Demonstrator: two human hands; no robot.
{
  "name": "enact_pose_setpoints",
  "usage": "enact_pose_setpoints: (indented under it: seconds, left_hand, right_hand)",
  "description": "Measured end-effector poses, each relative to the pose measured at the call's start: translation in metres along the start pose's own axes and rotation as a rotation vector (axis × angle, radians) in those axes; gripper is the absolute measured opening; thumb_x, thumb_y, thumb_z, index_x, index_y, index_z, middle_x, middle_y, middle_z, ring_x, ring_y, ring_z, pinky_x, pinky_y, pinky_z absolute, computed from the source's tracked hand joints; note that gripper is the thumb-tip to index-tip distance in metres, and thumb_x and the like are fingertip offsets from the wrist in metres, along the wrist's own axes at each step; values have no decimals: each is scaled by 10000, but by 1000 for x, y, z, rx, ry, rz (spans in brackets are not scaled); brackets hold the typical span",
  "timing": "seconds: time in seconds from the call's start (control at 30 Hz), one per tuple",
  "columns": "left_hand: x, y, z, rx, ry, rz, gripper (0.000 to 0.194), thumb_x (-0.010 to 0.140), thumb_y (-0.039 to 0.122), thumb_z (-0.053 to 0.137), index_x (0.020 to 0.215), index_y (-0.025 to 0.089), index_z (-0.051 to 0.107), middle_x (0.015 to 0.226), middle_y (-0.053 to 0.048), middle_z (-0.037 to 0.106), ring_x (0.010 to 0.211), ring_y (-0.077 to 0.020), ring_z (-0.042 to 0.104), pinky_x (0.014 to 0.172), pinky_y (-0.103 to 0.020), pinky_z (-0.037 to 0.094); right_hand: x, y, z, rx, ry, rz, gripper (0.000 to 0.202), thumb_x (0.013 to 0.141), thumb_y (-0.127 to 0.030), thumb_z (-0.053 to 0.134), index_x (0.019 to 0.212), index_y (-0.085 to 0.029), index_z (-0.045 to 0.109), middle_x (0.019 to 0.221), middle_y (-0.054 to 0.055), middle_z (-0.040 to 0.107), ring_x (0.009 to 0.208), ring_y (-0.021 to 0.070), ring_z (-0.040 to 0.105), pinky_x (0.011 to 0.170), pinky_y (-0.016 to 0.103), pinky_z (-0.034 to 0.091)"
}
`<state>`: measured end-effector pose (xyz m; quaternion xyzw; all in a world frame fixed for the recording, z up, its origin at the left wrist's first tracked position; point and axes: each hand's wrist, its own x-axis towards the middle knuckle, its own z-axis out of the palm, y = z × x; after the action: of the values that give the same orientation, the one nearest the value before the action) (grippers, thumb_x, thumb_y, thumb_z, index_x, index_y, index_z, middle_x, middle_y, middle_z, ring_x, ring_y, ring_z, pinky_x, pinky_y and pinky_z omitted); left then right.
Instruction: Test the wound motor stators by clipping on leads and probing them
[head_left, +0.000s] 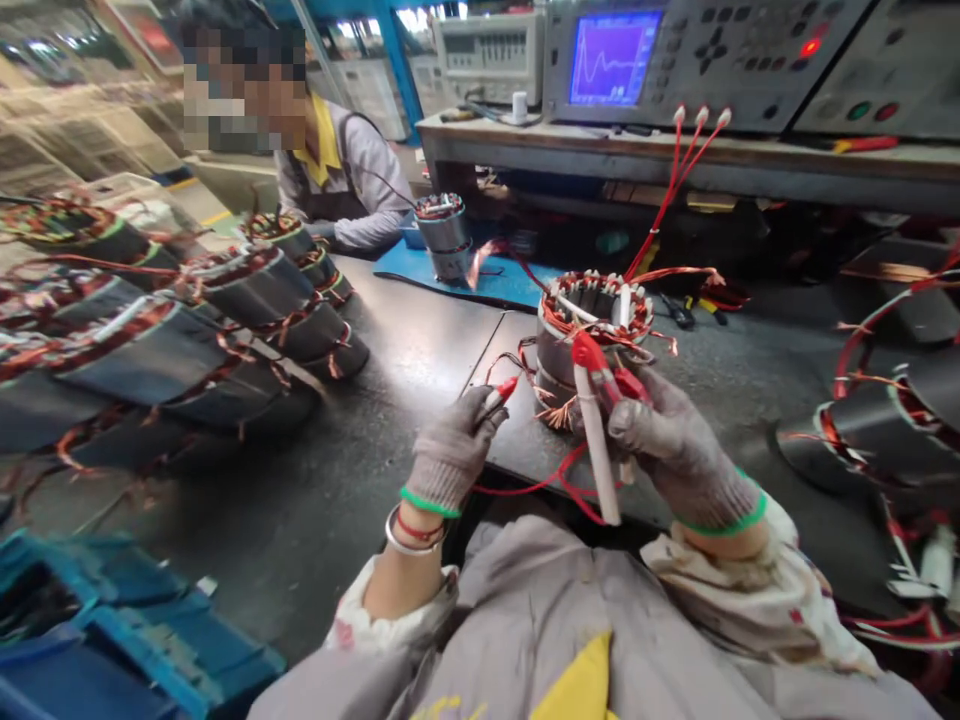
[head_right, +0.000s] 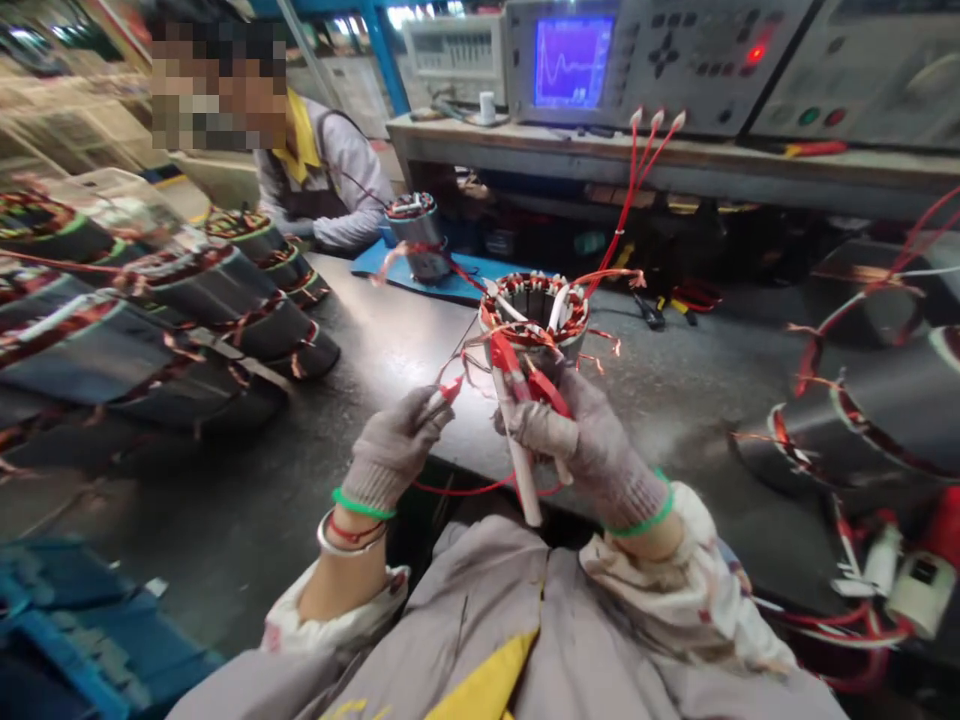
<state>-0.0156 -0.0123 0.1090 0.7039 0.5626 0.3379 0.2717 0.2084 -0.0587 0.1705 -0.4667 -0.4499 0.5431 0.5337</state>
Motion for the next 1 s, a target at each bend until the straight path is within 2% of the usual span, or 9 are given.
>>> enact_pose_setpoints:
  seconds: [0.1, 0.27, 0.37, 0.47, 0.53, 0.63, 0.67, 0.83, 1.0]
  left_hand:
    - [2, 4, 4, 107, 62, 83, 296, 868, 393, 644, 1090, 220, 735, 958, -73, 782, 863, -229, 738, 794, -286, 554]
    - [6, 0, 1, 82, 215, 36, 353, 895, 455, 635, 1147, 220, 715, 923, -68, 768, 887, -243, 742, 831, -301, 548]
    - [8, -9, 2, 73, 255, -7, 392, 898, 475, 631, 1175, 205, 697, 836, -50, 743, 832, -231, 731, 798, -305, 539]
    - [8, -14, 1, 107, 280, -24, 414, 896, 491, 638, 1187, 201, 691, 808, -44, 728, 782, -223, 714, 757, -299, 523]
    - [8, -13, 0, 145, 292, -29, 412, 883, 505, 651, 1169, 212, 695, 787, -35, 719, 743, -216, 697, 719, -290, 506]
    - [9, -10, 0, 146, 297, -42, 408, 863, 523, 667, 1139, 224, 693, 734, -14, 700, 695, -208, 682, 682, -277, 486]
    - [9, -9, 1, 125, 297, -46, 403, 863, 521, 664, 1134, 223, 689, 718, -9, 697, 681, -204, 684, 676, -274, 485]
    - [10, -6, 3, 72, 314, -66, 373, 847, 510, 653, 1083, 224, 677, 674, -6, 703, 609, -204, 690, 596, -266, 480]
    - [11, -15, 1, 43, 317, -57, 388, 811, 538, 635, 1036, 226, 682, 645, -24, 719, 577, -230, 698, 565, -291, 501]
  right_hand:
    - [-14, 6, -19, -27, -53, 65, 467, 625, -543, 844, 920, -198, 732, 754, 19, 688, 604, 150, 598, 537, 258, 520]
    - [-39, 39, -33, -273, -23, 233, 323, 763, -481, 768, 865, -175, 755, 698, 2, 683, 589, 141, 569, 563, 265, 505]
    - [-35, 55, -31, -336, -34, 196, 308, 805, -460, 730, 933, -182, 770, 816, 11, 735, 704, 181, 639, 649, 294, 538]
    - [-27, 61, -43, -367, -97, 88, 411, 808, -526, 717, 1045, -197, 783, 939, 32, 769, 844, 243, 690, 733, 340, 568]
    - [-19, 63, -57, -458, 74, 0, 492, 794, -599, 697, 1058, -193, 778, 944, 58, 771, 864, 264, 695, 779, 379, 572]
    - [4, 68, -75, -723, 556, -135, 531, 799, -601, 637, 1092, -170, 742, 981, 114, 750, 903, 273, 680, 881, 441, 546]
    - [15, 70, -79, -788, 653, -170, 527, 801, -577, 620, 1104, -160, 728, 1003, 131, 740, 923, 274, 672, 907, 452, 532]
    - [64, 77, -92, -666, 710, -227, 496, 837, -539, 521, 1086, -150, 699, 938, 111, 716, 850, 242, 628, 840, 406, 503]
    - [71, 85, -99, -568, 705, -196, 516, 821, -606, 517, 1004, -166, 714, 826, 70, 696, 763, 241, 594, 750, 378, 467]
